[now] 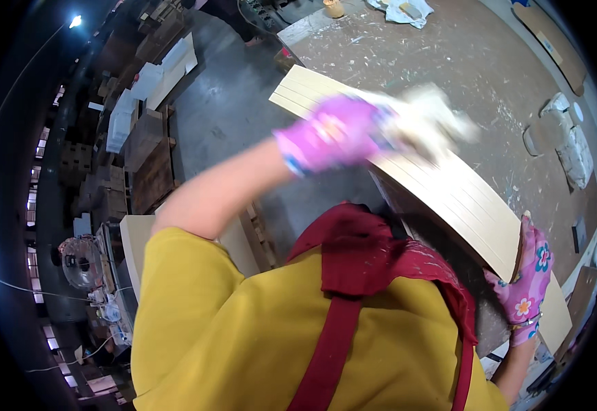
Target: The person wipes a long, light-colored wooden panel with a cloth, then places it on a stack of similar panels. They then clean the workbench surface with a scraper and a cloth. Finally, they pick up another panel and place it on the stack.
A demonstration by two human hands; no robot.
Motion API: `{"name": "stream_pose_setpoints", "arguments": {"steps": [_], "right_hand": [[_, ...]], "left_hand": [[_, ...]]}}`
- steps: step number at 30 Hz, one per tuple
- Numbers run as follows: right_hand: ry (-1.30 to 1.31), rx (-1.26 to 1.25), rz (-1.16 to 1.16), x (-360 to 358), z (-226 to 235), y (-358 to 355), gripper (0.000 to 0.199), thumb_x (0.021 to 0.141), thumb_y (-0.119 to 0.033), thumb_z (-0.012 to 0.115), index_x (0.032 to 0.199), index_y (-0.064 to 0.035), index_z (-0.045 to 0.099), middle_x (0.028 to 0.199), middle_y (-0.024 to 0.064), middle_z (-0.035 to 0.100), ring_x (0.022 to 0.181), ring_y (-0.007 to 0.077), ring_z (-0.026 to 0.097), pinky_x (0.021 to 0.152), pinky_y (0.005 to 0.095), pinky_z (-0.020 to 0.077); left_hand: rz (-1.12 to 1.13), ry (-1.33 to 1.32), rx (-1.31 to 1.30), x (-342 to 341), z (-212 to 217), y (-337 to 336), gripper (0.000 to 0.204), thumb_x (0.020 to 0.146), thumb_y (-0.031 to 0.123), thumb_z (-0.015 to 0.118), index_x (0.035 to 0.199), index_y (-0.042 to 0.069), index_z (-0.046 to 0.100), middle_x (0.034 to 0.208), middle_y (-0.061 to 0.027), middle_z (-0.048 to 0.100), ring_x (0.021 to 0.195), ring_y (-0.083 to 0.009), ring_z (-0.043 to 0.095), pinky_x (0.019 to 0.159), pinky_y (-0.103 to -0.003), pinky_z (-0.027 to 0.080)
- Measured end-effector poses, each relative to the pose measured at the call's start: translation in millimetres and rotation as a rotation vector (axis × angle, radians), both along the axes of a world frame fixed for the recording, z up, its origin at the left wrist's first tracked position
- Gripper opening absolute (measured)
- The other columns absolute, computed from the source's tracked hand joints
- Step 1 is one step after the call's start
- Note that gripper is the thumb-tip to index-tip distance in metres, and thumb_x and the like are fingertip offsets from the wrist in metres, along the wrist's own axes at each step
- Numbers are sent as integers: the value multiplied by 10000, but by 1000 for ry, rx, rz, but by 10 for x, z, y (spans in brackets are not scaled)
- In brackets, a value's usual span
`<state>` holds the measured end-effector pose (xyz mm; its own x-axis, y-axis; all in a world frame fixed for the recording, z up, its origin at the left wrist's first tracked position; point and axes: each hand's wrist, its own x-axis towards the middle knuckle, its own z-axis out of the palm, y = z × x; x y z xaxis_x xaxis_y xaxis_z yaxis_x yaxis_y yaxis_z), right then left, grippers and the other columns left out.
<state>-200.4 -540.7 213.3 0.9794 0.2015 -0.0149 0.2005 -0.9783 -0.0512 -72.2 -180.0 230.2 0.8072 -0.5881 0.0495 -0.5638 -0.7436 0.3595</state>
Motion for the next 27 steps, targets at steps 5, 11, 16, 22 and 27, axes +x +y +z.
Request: {"name": "stream_pose_setpoints", "arguments": {"steps": [5, 11, 16, 22, 27], "right_hand": [[-8, -8, 28, 26, -50, -36, 1083, 572, -589, 706, 1436, -79, 298, 1261, 218, 475, 1175, 388, 435, 1006, 464, 312], [-8, 43, 1, -22, 38, -2, 1065, 604, -592, 704, 1432, -61, 296, 1255, 216, 478, 1149, 387, 446, 999, 466, 312], [-105, 237, 52, 66, -35, -20, 969, 607, -444, 763, 1401, -73, 350, 1248, 192, 487, 1123, 369, 472, 991, 458, 326], [185, 193, 257, -26, -319, -399, 702, 753, -387, 675, 1351, -135, 408, 1333, 158, 460, 1169, 325, 477, 1016, 397, 340], [28, 72, 79, -46, -75, 43, 620, 733, -308, 696, 1284, -143, 465, 1301, 168, 476, 1148, 349, 480, 992, 421, 354]], "left_hand": [[214, -217, 63, 247, -111, 579, 316, 840, 404, 581, 990, 132, 642, 820, -128, 664, 712, -304, 647, 624, -419, 514], [-326, -107, -156, -229, -163, -811, 392, 758, 350, 664, 1080, 133, 613, 822, -92, 649, 755, -296, 639, 670, -388, 495], [-566, -5, -132, -138, -111, -1362, 333, 733, 344, 649, 982, 127, 610, 791, -90, 639, 744, -292, 637, 611, -413, 466], [-686, 20, -282, -115, 57, -1311, 377, 749, 369, 648, 1031, 123, 606, 937, -105, 636, 871, -289, 629, 726, -404, 502], [-356, 7, -204, 492, 391, 83, 909, 707, 597, 666, 1398, 92, 357, 1356, -199, 434, 1212, -333, 447, 1044, -427, 328]]}}
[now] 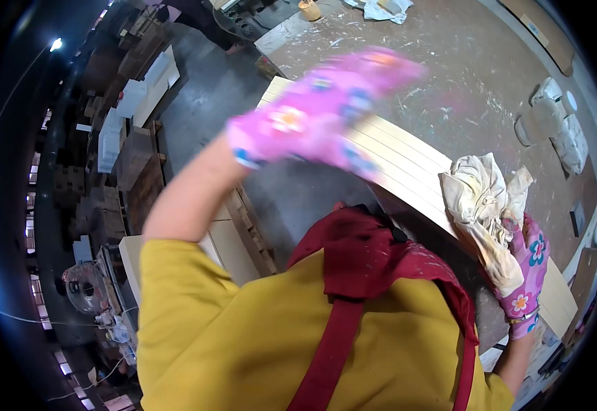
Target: The person wipes a long, light-colored wooden panel with a cloth, then places it on a stack of similar panels. They then clean the workbench surface with a scraper and a cloth. Finally, they pick up another panel and place it on the stack.
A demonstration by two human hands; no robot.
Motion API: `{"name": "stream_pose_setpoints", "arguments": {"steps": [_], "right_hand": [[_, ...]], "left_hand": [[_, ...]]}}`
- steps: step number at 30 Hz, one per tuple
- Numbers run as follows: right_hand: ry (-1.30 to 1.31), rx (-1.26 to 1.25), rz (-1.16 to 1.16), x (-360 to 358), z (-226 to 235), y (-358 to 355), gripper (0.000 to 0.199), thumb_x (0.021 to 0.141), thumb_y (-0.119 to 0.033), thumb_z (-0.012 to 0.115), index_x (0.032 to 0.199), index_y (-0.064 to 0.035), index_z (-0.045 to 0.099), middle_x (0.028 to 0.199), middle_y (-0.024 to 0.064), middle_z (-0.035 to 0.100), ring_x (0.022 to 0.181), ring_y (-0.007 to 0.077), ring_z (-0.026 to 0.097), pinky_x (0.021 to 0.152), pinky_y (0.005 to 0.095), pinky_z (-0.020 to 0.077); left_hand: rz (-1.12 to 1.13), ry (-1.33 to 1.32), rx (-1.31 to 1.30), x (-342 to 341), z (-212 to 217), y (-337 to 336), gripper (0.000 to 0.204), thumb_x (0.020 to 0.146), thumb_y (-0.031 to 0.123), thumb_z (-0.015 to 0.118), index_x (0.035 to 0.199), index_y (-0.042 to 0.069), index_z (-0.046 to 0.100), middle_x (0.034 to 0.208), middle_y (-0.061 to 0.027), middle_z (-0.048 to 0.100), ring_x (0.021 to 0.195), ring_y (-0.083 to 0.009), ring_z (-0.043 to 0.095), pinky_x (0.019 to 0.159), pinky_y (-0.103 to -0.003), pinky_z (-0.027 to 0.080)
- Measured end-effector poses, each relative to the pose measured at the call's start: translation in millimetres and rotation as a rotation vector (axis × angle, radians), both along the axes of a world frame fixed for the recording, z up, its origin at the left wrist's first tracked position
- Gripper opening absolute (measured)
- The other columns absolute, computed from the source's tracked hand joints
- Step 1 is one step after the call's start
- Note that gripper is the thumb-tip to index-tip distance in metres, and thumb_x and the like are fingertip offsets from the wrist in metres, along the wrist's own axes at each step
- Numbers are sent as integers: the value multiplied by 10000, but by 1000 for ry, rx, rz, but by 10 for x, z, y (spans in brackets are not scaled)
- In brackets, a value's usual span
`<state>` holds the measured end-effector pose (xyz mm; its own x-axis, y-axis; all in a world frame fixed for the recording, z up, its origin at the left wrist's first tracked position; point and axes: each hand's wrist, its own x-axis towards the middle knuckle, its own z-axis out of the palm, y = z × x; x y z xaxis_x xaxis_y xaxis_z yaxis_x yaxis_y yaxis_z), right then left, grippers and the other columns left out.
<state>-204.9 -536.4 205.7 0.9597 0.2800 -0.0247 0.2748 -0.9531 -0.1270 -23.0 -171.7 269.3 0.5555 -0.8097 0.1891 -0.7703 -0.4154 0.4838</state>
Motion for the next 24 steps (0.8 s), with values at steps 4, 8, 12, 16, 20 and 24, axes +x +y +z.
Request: {"name": "stream_pose_setpoints", "arguments": {"steps": [4, 8, 12, 16, 20, 24], "right_hand": [[-98, -25, -29, 215, 81, 70, 560, 717, -245, 714, 1230, -150, 510, 1274, 176, 488, 1131, 369, 483, 972, 440, 365], [-85, -29, -23, 78, -16, -52, 520, 713, -195, 701, 1195, -138, 517, 1265, 179, 485, 1135, 340, 484, 968, 430, 375], [144, 789, -666, 39, -109, 8, 439, 763, -229, 683, 1158, -85, 558, 1349, 204, 409, 1232, 353, 413, 1022, 418, 327], [-162, 134, -146, 36, 107, 173, 556, 914, -424, 476, 1258, 12, 502, 1446, 248, 291, 1358, 389, 267, 1075, 445, 258], [-198, 646, -570, -78, 178, 123, 533, 922, -359, 475, 1274, 41, 473, 1320, 204, 473, 1227, 303, 458, 1028, 393, 343], [-289, 385, -456, 130, 518, 678, 497, 805, -235, 573, 1238, 0, 505, 1182, 175, 546, 1074, 303, 544, 904, 397, 422]], "left_hand": [[180, -286, 516, -132, -180, 715, 993, 621, 433, 782, 1443, 158, 298, 1326, -200, 430, 1196, -396, 419, 1038, -506, 304], [211, -280, 490, -207, -326, 715, 949, 582, 293, 797, 1414, 155, 363, 1201, -169, 487, 1188, -387, 423, 1027, -478, 326], [185, -319, 393, -140, -519, 769, 805, 637, 324, 750, 1355, 130, 443, 1121, -145, 518, 1125, -367, 456, 966, -464, 377], [192, -317, 337, -152, -460, 645, 759, 641, 327, 746, 1322, 122, 478, 1100, -127, 539, 1089, -350, 477, 907, -452, 408], [147, -319, 251, -234, -428, 770, 753, 641, 309, 738, 1320, 111, 478, 1125, -136, 542, 1081, -351, 480, 898, -449, 401], [104, -347, 203, -299, -491, 877, 760, 647, 310, 737, 1327, 104, 468, 1122, -139, 540, 1076, -346, 481, 900, -445, 395]]}}
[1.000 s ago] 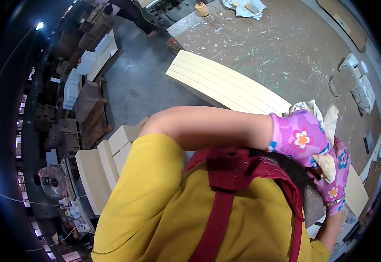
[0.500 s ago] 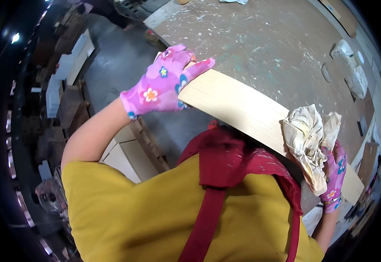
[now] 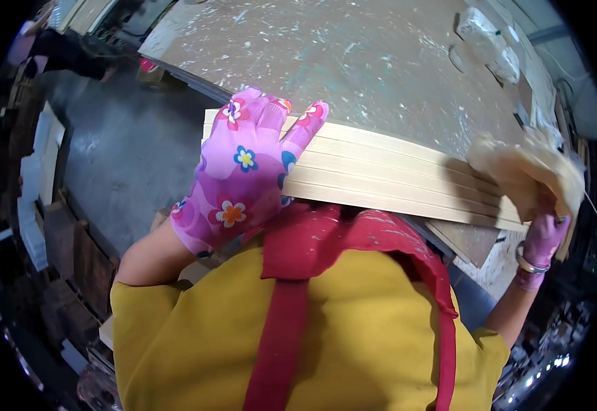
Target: The person wipes a long, light-colored wooden panel with a cloth, then places it on a stack of similar panels. They then clean the workbench surface with a scraper and a cloth. Finally, they pick up another panel and place it on the stack.
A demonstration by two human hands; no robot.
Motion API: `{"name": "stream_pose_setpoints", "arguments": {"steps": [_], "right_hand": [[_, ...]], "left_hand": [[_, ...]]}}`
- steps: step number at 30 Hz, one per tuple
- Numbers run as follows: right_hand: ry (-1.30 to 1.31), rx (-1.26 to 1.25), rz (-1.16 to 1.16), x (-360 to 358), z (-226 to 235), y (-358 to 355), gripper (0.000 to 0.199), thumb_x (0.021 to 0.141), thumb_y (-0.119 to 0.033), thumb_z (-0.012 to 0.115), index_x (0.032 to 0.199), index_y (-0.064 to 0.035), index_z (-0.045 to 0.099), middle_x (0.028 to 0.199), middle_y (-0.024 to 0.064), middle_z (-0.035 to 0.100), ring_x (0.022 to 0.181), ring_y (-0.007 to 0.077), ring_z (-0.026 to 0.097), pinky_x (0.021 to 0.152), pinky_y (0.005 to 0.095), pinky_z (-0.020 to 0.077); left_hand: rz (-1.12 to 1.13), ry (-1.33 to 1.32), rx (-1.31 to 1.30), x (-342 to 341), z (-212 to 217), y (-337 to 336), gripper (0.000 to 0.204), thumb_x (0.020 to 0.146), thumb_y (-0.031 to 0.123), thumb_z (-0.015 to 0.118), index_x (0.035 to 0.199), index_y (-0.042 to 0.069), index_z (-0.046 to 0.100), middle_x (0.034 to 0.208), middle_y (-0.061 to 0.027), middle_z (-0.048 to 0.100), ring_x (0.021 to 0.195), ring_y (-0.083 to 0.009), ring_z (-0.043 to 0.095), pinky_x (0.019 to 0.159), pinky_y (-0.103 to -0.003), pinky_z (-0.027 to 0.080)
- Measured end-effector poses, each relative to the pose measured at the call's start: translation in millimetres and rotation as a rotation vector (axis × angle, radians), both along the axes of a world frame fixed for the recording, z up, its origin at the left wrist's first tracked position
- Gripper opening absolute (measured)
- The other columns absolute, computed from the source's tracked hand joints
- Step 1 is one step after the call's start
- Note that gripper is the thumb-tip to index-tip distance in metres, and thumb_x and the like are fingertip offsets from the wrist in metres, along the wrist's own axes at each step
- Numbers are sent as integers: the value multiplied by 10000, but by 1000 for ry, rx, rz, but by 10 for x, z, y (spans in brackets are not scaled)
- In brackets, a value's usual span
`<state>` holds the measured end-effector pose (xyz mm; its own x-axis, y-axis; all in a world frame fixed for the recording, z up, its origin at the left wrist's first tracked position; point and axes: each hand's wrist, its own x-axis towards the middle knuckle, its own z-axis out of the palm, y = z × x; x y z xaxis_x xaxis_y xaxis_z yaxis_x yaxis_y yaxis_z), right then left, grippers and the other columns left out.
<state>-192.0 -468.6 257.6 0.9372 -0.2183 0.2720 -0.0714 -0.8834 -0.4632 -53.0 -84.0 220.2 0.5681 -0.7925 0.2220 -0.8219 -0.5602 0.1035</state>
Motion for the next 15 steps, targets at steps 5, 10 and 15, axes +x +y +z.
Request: {"name": "stream_pose_setpoints", "arguments": {"steps": [5, 10, 15], "right_hand": [[195, -118, 642, 625, -210, 1652, 506, 661, -127, 704, 1140, -60, 552, 1001, 135, 617, 896, 313, 625, 756, 406, 494], [262, -181, 428, 630, -177, 1551, 391, 630, -74, 728, 991, -69, 579, 881, 102, 649, 809, 306, 656, 692, 382, 523], [228, -191, 546, 616, -179, 1438, 373, 667, -13, 650, 1030, -53, 570, 838, 121, 633, 766, 311, 639, 645, 377, 513]], "left_hand": [[-80, -25, -33, 98, -35, 12, 770, 653, 311, 734, 1337, 95, 454, 1118, -144, 537, 1070, -341, 482, 902, -439, 388], [-81, -40, -51, 215, -79, 44, 779, 660, 313, 732, 1346, 87, 440, 1114, -149, 534, 1064, -335, 484, 904, -434, 382], [-149, -60, -27, 351, -51, -71, 789, 666, 314, 730, 1356, 78, 427, 1110, -154, 532, 1058, -330, 485, 906, -428, 375]]}}
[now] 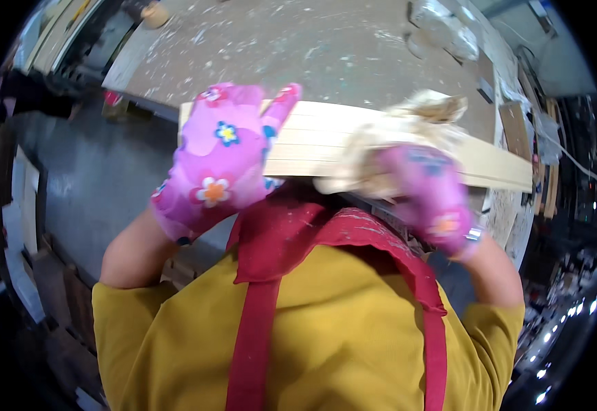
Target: The person wipes a long, light-colored wooden panel with a cloth, then places it on a stack of similar panels. They then clean the workbench surface with a scraper and a cloth. Finally, they pick up another panel and place it on the stack.
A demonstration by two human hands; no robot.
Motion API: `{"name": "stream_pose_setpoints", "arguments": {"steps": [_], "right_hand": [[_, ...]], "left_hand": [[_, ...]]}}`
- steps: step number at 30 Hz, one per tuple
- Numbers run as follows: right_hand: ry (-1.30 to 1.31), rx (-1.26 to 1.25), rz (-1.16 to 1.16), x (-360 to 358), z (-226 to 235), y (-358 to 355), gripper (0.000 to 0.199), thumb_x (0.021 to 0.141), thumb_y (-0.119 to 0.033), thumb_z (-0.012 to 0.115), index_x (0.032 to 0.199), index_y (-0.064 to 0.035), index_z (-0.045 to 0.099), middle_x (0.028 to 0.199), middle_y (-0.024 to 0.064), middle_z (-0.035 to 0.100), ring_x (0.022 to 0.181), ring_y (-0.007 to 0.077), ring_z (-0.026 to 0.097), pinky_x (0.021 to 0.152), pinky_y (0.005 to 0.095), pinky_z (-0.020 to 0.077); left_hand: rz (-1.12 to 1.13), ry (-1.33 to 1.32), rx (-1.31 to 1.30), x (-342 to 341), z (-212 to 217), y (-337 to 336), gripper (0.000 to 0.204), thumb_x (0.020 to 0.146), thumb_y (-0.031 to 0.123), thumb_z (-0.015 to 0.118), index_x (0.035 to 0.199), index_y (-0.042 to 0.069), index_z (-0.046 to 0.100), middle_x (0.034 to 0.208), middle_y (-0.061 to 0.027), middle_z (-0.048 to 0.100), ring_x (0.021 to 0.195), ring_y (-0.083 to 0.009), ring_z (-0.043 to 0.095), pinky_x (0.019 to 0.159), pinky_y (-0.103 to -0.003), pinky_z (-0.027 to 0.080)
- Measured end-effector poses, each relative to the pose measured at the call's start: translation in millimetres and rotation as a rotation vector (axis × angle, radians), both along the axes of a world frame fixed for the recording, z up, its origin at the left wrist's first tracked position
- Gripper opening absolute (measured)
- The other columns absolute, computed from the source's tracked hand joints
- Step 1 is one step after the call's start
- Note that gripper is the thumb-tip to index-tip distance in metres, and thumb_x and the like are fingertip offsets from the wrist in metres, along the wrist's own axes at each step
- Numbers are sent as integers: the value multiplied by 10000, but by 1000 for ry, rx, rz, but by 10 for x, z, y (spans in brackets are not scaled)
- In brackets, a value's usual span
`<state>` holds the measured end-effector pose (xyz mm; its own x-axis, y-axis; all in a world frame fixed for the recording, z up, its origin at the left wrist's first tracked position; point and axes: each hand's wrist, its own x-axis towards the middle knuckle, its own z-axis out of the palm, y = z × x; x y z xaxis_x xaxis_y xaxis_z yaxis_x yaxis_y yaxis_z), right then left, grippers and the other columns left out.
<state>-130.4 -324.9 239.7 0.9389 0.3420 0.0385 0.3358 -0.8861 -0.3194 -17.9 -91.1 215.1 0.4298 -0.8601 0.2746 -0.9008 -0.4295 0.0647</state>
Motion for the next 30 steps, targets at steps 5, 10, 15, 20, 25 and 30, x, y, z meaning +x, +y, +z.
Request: {"name": "stream_pose_setpoints", "arguments": {"steps": [5, 10, 15, 20, 25, 30], "right_hand": [[77, 73, 89, 310, -148, 398, 492, 659, -184, 677, 1125, -114, 535, 948, 107, 594, 875, 286, 601, 786, 412, 491], [-193, -37, -609, -538, -172, -879, 408, 666, 38, 647, 1056, -66, 592, 913, 139, 642, 781, 315, 653, 716, 392, 541], [91, -49, -263, -128, -429, -71, 385, 706, -187, 638, 1078, -107, 585, 978, 77, 610, 838, 281, 618, 724, 416, 506], [-3, -56, -592, -319, -211, -565, 416, 672, -119, 643, 1082, -61, 602, 986, 126, 638, 887, 312, 627, 796, 408, 508], [-267, -44, -1258, -1169, -285, -2216, 386, 778, -149, 565, 1132, 3, 581, 911, 194, 662, 815, 307, 646, 770, 369, 506], [-279, -163, -674, -925, -182, -1607, 351, 736, -137, 605, 1086, -106, 591, 848, 145, 661, 705, 302, 648, 657, 399, 531]], "left_hand": [[-35, 157, 11, 242, 121, -67, 774, 683, 376, 693, 1334, 45, 438, 1017, -129, 528, 974, -310, 498, 830, -418, 392], [136, 119, 128, 227, 84, -121, 863, 591, 292, 783, 1351, 89, 428, 1056, -119, 533, 1009, -296, 497, 871, -422, 389], [108, 114, 112, 224, 90, -228, 931, 541, 241, 812, 1368, 98, 411, 1072, -124, 521, 1035, -311, 487, 909, -427, 375], [197, 137, 217, 210, 36, -236, 1033, 490, 189, 831, 1402, 105, 353, 1143, -163, 503, 1087, -345, 465, 971, -444, 348], [196, 168, 208, 167, 60, -267, 1065, 462, 188, 841, 1399, 100, 345, 1120, -155, 502, 1097, -346, 455, 979, -444, 342], [225, 121, 195, 136, 71, -353, 945, 482, 203, 808, 1335, 62, 427, 1045, -138, 509, 1025, -325, 480, 940, -440, 361]]}}
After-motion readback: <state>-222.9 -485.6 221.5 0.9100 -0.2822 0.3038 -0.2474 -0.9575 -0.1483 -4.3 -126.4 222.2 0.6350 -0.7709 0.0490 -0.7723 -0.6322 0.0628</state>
